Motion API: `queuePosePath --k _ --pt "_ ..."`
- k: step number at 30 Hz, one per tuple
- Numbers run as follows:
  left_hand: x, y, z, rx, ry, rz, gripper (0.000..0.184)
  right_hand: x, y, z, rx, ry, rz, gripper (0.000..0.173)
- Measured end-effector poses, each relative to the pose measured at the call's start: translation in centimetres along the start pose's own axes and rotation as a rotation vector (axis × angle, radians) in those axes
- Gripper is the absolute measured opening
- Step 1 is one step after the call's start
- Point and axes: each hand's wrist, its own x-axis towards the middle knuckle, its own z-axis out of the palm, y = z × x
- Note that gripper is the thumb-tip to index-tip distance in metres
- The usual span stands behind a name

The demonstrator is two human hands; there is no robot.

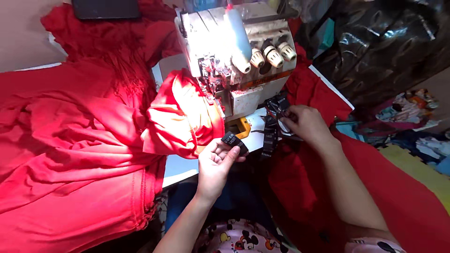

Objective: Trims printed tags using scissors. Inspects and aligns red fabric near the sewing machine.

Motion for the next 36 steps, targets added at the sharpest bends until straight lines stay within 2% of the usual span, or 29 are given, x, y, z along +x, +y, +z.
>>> queuePosePath --k 3,5,8,10,12,16,18,22,26,28,30,35,36 --pt "-0.1 -0.4 0.0 0.006 0.064 0.024 0.015 -2.1 -1.1 0.3 0.080 0.195 -0.117 0.021" --pt "-0.2 -0.6 0.2 0.037 0.105 0.052 0.016 -4.2 -3.5 1.6 0.331 0.313 -0.279 0.023" --pt "-0.3 -0.8 0.6 0.073 0.127 0.070 0.017 -6.8 -7.7 4.3 0.871 0.139 -0.370 0.031" --pt "-0.6 -0.8 0.6 0.056 0.143 0.081 0.016 -7.2 -9.4 5.5 1.088 0.108 -0.366 0.020" --pt "-0.8 -0.6 0.4 0.018 0.152 0.100 0.012 -7.0 -10.0 5.6 1.184 0.100 -0.358 0.007" --pt "-1.3 0.1 -0.1 -0.167 0.121 -0.003 0.019 -6.7 -10.1 5.1 1.182 0.028 -0.458 0.006" --pt "-1.4 0.4 -0.6 -0.286 0.022 -0.088 0.027 -6.6 -10.4 4.8 1.200 0.011 -0.478 0.005" --pt "-1.4 0.3 -1.6 -0.369 -0.210 -0.178 0.022 -6.0 -10.8 4.4 1.261 -0.059 -0.533 0.005" --pt "-1.2 0.6 -2.0 -0.384 -0.334 -0.191 0.023 -5.5 -11.2 4.4 1.278 -0.088 -0.611 0.004" --pt "-1.2 0.8 -2.3 -0.320 -0.352 -0.183 0.025 -5.5 -11.3 4.4 1.264 -0.058 -0.617 0.003" --pt "-1.6 1.2 -2.4 -0.150 -0.289 -0.143 0.026 -5.7 -11.5 4.2 1.232 -0.022 -0.593 0.004" --pt "-1.9 1.3 -2.9 0.279 -0.125 0.192 0.036 -6.6 -12.1 4.3 1.157 0.012 -0.455 0.004" --pt "-2.0 1.3 -2.7 0.326 -0.086 0.223 0.031 -6.7 -12.2 4.3 1.160 0.004 -0.435 0.005"
